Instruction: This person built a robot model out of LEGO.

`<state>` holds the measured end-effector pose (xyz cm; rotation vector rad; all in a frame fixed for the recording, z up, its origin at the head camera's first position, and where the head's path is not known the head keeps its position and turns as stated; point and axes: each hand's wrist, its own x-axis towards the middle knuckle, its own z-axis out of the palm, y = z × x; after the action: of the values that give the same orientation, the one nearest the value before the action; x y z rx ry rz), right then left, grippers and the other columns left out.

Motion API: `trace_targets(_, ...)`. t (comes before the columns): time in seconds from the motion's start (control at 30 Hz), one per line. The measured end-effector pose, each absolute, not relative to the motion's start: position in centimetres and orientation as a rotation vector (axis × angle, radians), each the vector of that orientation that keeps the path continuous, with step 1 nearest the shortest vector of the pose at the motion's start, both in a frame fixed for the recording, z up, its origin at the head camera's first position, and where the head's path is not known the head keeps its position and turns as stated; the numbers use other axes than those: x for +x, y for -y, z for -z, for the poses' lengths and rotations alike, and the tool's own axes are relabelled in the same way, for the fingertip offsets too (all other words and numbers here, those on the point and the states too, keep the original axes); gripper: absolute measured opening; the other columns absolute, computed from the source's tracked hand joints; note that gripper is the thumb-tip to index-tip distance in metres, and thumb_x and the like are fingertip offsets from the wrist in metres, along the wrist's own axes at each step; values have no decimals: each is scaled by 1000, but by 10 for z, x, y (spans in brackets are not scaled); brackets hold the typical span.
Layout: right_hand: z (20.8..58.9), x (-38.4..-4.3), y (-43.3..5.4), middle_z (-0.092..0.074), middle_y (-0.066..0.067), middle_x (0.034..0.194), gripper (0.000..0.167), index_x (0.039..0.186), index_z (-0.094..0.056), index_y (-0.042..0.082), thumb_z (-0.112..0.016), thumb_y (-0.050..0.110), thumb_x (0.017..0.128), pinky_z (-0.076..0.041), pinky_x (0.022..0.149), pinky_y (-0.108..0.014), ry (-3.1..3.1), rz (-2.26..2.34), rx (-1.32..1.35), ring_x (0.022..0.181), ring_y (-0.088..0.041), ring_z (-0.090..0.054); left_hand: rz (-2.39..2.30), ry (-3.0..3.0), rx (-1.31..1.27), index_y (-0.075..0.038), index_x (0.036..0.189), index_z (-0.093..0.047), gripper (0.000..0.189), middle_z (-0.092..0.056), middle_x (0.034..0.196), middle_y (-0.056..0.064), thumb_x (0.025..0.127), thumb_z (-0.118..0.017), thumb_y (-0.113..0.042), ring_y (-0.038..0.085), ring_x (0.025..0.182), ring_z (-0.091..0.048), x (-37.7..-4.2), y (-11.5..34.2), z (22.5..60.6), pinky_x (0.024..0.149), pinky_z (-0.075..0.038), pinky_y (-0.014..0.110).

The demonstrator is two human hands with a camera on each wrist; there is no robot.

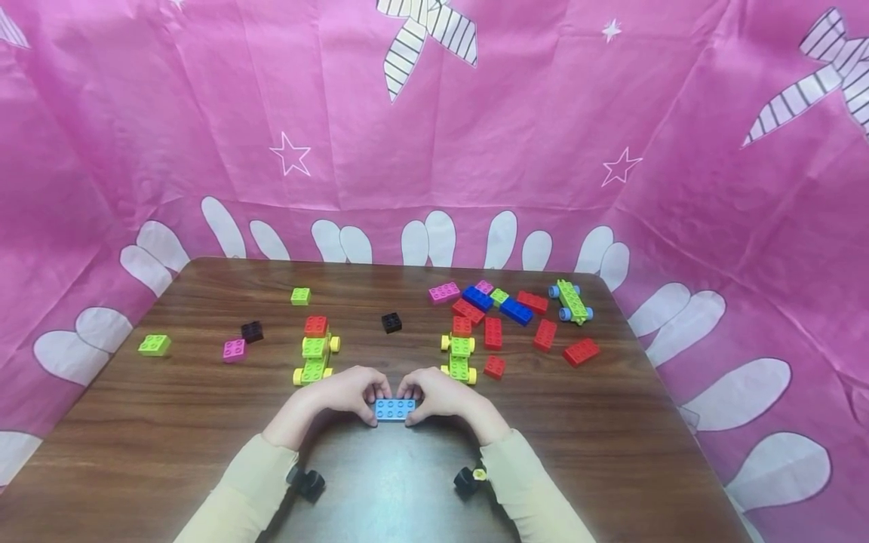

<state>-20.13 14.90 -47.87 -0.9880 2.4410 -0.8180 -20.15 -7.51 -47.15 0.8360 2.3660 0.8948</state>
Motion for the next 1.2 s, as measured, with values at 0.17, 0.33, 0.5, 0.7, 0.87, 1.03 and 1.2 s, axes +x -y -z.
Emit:
trace_targets(0.17, 480, -202, -150, -66, 7, 92, 33, 104, -69, 14, -84, 23, 76, -50, 75, -21, -2444, 810, -973, 81, -5, -56, -899, -2363, 833, -6, 97, -67, 36, -62, 86, -2, 66, -86, -4, 10, 79, -55, -202, 75, 473, 72, -49, 22)
trace_targets(0.33, 478, -201, -150, -66, 7, 92, 33, 104, -69, 14, -84, 24, 76, -50, 75, -21, -2436, 816, -975, 81, -5, -56, -905, -2361, 836, -6, 96, -67, 35, -62, 85, -1, 66, -86, -4, 11, 79, -55, -201, 76, 473, 71, -48, 22)
trace_targets(0.5, 472, -199, -152, -68, 2, 97, 36, 107, -68, 11, -83, 23, 78, -52, 80, -23, -2424, 850, -1017, 87, -8, -60, -910, -2364, 846, -6, 96, -68, 35, -62, 84, -2, 67, -86, -5, 9, 79, -54, -202, 76, 473, 71, -48, 21)
trace_targets(0.7, 452, -193, -162, -68, -3, 110, 36, 114, -66, 8, -77, 23, 84, -54, 90, -35, -2450, 948, -1064, 102, -18, -64, -905, -2370, 851, -7, 96, -68, 35, -62, 84, -3, 66, -87, -6, 8, 78, -54, -202, 76, 472, 71, -47, 21)
trace_targets(0.87, 431, -189, -178, -69, -6, 111, 32, 113, -66, 10, -76, 23, 85, -53, 91, -49, -2505, 1071, -1091, 105, -25, -62, -902, -2363, 836, -8, 97, -68, 34, -62, 85, -2, 68, -86, -6, 9, 79, -54, -202, 77, 473, 72, -48, 22)
trace_targets(1.03, 416, -192, -195, -70, -3, 106, 26, 109, -68, 15, -77, 17, 84, -56, 87, -43, -2649, 1148, -1164, 99, -19, -63, -903, -2357, 820, -8, 97, -68, 34, -61, 87, -1, 68, -86, -6, 11, 81, -54, -201, 77, 472, 72, -47, 24)
trace_targets(1.2, 410, -203, -213, -71, -4, 101, 26, 104, -69, 10, -77, 2, 81, -56, 83, -28, -2818, 1291, -1265, 96, -13, -64, -900, -2355, 803, -9, 98, -69, 34, -60, 87, -2, 69, -86, -7, 10, 81, -54, -200, 77, 472, 72, -47, 22)
